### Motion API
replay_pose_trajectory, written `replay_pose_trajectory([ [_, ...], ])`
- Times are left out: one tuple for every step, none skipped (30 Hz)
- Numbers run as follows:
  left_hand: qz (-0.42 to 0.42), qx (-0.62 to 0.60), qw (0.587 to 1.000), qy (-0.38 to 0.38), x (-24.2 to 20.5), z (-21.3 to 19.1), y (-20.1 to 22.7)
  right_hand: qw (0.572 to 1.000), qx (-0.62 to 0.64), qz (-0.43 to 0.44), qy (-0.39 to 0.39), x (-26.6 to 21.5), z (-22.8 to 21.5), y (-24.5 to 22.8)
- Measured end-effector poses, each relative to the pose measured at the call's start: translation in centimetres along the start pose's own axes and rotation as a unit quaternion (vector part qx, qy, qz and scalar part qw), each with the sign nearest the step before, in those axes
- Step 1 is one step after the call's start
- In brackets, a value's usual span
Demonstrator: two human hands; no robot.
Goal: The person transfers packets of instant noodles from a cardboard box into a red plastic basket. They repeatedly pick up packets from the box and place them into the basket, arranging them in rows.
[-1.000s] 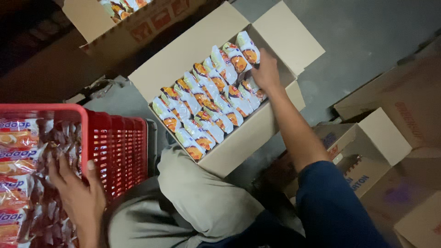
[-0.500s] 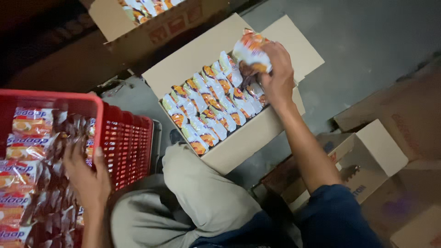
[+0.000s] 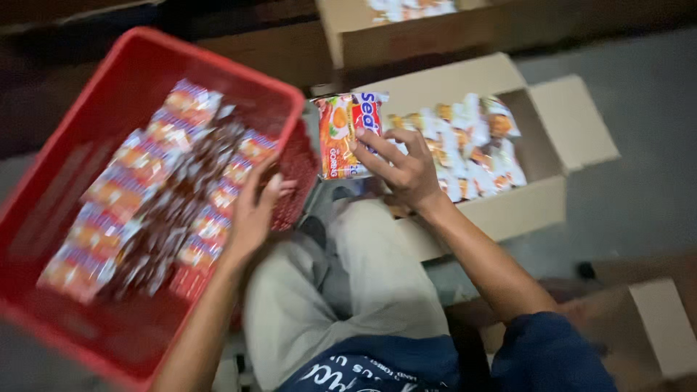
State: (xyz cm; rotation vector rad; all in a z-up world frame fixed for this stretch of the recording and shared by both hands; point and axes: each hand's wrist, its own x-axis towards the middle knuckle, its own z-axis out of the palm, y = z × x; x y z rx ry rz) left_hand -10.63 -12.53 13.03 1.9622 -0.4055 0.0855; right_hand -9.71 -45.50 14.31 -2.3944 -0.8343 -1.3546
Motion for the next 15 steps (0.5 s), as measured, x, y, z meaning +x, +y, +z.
replay_pose_trajectory([
  [-0.064,-0.143,0.988,-0.007,-0.6,0.1,-1.1,1.0,0.004,-0.023,0.003,0.7,1.4,-1.4],
  [-0.119,-0.284,0.951,-0.011,-1.0,0.1,-2.3,0.999,0.009,-0.046,0.009,1.4,2.9,-2.8],
  [-0.12,-0.279,0.953,0.014,-1.6,-0.7,-1.2,0.998,0.03,-0.06,0.014,2.3,3.7,-4.6],
  [-0.17,-0.329,0.928,0.042,-2.0,-1.5,0.0,0.996,0.055,-0.07,0.015,3.2,4.5,-6.4],
  [-0.217,-0.378,0.897,0.07,-2.3,-2.3,1.1,0.994,0.079,-0.08,0.015,4.2,5.3,-8.3],
  [-0.216,-0.376,0.896,0.092,-3.1,-3.8,4.5,0.991,0.098,-0.091,0.018,4.7,6.2,-9.9],
  [-0.225,-0.336,0.908,0.105,-3.7,-5.1,7.8,0.986,0.118,-0.113,0.019,5.2,7.0,-11.6],
  [-0.236,-0.298,0.918,0.115,-4.1,-6.2,11.1,0.981,0.136,-0.135,0.019,5.5,7.7,-13.1],
  [-0.238,-0.298,0.915,0.135,-4.6,-6.8,8.2,0.977,0.153,-0.146,0.019,6.5,8.0,-14.7],
  [-0.235,-0.328,0.902,0.153,-5.1,-7.1,5.3,0.972,0.179,-0.151,-0.005,7.3,8.2,-16.0],
  [-0.231,-0.357,0.889,0.171,-5.6,-7.4,2.3,0.966,0.204,-0.156,-0.03,8.1,8.4,-17.3],
  [-0.233,-0.361,0.882,0.193,-6.0,-8.1,1.5,0.96,0.221,-0.171,-0.035,7.8,9.6,-18.0],
  [-0.219,-0.331,0.891,0.22,-6.3,-8.8,0.7,0.957,0.235,-0.151,-0.075,7.4,10.8,-18.8],
  [-0.206,-0.298,0.899,0.245,-6.7,-9.6,-0.2,0.953,0.246,-0.131,-0.116,7.0,12.1,-19.6],
  [-0.21,-0.3,0.892,0.264,-6.8,-10.3,-2.2,0.947,0.26,-0.144,-0.121,7.9,12.2,-20.1],
])
